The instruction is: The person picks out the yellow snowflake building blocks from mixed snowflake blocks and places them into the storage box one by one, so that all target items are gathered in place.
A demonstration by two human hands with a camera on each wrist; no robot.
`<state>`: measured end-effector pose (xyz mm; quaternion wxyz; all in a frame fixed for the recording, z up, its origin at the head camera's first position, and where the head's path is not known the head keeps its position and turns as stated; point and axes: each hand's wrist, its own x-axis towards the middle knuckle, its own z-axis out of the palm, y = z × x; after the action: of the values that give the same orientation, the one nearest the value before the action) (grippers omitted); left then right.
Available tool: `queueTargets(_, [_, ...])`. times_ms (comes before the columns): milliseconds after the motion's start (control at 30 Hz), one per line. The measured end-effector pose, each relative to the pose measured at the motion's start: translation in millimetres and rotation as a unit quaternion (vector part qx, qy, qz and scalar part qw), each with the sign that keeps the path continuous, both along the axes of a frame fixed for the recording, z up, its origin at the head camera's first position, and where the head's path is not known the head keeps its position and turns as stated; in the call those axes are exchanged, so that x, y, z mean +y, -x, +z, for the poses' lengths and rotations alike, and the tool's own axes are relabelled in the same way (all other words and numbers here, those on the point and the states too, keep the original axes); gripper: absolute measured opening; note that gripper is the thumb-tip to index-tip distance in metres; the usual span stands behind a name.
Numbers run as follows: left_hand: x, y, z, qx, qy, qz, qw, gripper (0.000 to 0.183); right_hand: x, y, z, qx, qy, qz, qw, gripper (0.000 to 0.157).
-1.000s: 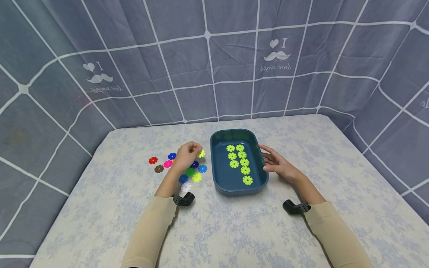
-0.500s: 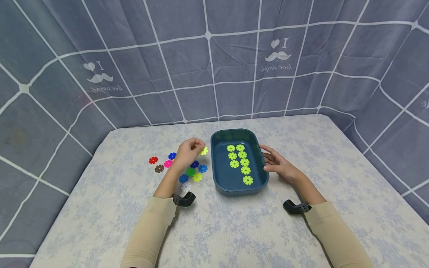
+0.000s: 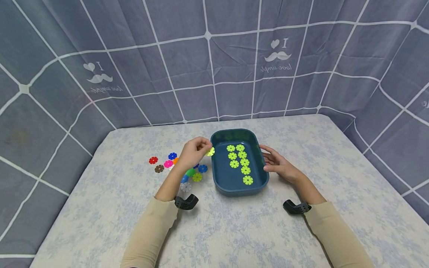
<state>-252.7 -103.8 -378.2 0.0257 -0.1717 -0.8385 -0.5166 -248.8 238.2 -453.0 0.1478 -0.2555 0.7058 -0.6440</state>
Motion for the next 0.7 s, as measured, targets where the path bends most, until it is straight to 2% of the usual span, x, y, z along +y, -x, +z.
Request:
queueTargets(467, [17, -10.2, 3.6, -0.011, 0.02, -0.041, 0.9989, 0.012, 0, 1.8, -2.5, -0.006, 0.004, 0.002, 1.0, 0.083])
queueTargets(700, [28, -10.8, 2.6, -0.013, 0.057, -0.064, 0.9963, 0.011, 2, 0.7, -1.8, -0.003, -0.002, -0.004, 1.0, 0.083])
